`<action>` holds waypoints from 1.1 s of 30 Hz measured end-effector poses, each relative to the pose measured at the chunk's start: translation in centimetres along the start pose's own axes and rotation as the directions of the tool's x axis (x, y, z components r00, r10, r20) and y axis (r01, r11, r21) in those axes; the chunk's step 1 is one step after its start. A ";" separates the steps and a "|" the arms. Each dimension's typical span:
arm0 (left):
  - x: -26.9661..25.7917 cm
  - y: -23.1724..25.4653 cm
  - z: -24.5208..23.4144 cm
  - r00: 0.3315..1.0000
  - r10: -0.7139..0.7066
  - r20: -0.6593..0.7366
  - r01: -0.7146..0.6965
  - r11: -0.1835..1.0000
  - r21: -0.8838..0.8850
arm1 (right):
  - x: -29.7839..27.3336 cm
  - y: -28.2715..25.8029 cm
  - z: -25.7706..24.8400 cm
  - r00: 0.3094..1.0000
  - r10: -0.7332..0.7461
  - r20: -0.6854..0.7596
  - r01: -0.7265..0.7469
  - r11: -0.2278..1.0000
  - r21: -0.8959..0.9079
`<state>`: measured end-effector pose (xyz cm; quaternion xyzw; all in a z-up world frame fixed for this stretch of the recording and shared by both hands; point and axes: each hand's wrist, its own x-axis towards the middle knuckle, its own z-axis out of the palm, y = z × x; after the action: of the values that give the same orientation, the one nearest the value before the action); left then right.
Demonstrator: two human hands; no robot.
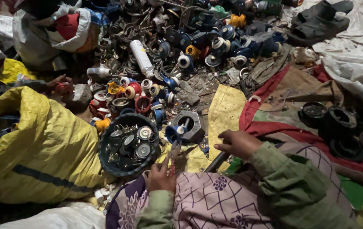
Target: The person uses a hammer and pliers to strike and adjust a small metal component placed in a metal holder. They repeatedly hit the object and reposition it while surrounded by various metal scraps and parts.
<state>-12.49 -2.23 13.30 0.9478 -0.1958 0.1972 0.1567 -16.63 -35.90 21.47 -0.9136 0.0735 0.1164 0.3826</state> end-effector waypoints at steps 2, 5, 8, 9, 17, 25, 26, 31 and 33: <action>0.4 0.7 -1.2 0.999 -0.025 -0.038 0.022 0.996 -0.083 | 0.3 0.3 0.0 1.000 0.006 -0.002 -0.006 1.000 -0.016; 0.8 1.6 -2.5 0.993 -0.116 -0.010 0.112 0.977 -0.179 | 0.8 0.6 0.2 1.000 -0.006 -0.028 0.004 0.999 -0.045; 0.8 2.2 -3.2 0.992 -0.111 0.061 0.124 0.950 -0.286 | 1.4 0.6 0.8 0.999 0.012 -0.052 -0.005 0.991 0.134; 0.8 2.2 -3.4 0.994 -0.085 0.064 0.101 0.942 -0.321 | 1.9 0.3 1.1 0.995 0.087 -0.042 -0.072 0.955 0.289; 0.5 3.2 -3.5 0.993 0.074 0.091 -0.023 0.880 -0.474 | 7.2 -0.6 2.1 0.915 0.325 0.237 -0.394 0.604 0.693; 0.7 3.6 -3.5 0.981 0.062 0.182 0.029 0.889 -0.457 | 11.1 4.7 5.3 0.962 0.142 0.231 -0.271 0.439 0.857; 0.7 3.7 -3.6 0.979 0.047 0.199 0.053 0.881 -0.470 | 11.1 5.2 5.4 0.970 0.128 0.209 -0.244 0.451 0.858; 0.7 3.7 -3.2 0.971 0.039 0.237 0.101 0.830 -0.548 | 9.5 4.5 4.9 0.984 0.150 0.092 -0.157 0.516 0.842; 0.5 3.5 -2.8 0.988 0.075 0.135 0.032 0.757 -0.652 | 8.2 3.4 4.1 0.997 0.076 -0.006 -0.036 0.543 0.839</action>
<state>-14.41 -4.42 16.71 0.8437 -0.2744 0.0452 0.4592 -10.12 -35.68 14.16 -0.6199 0.1574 0.0603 0.7664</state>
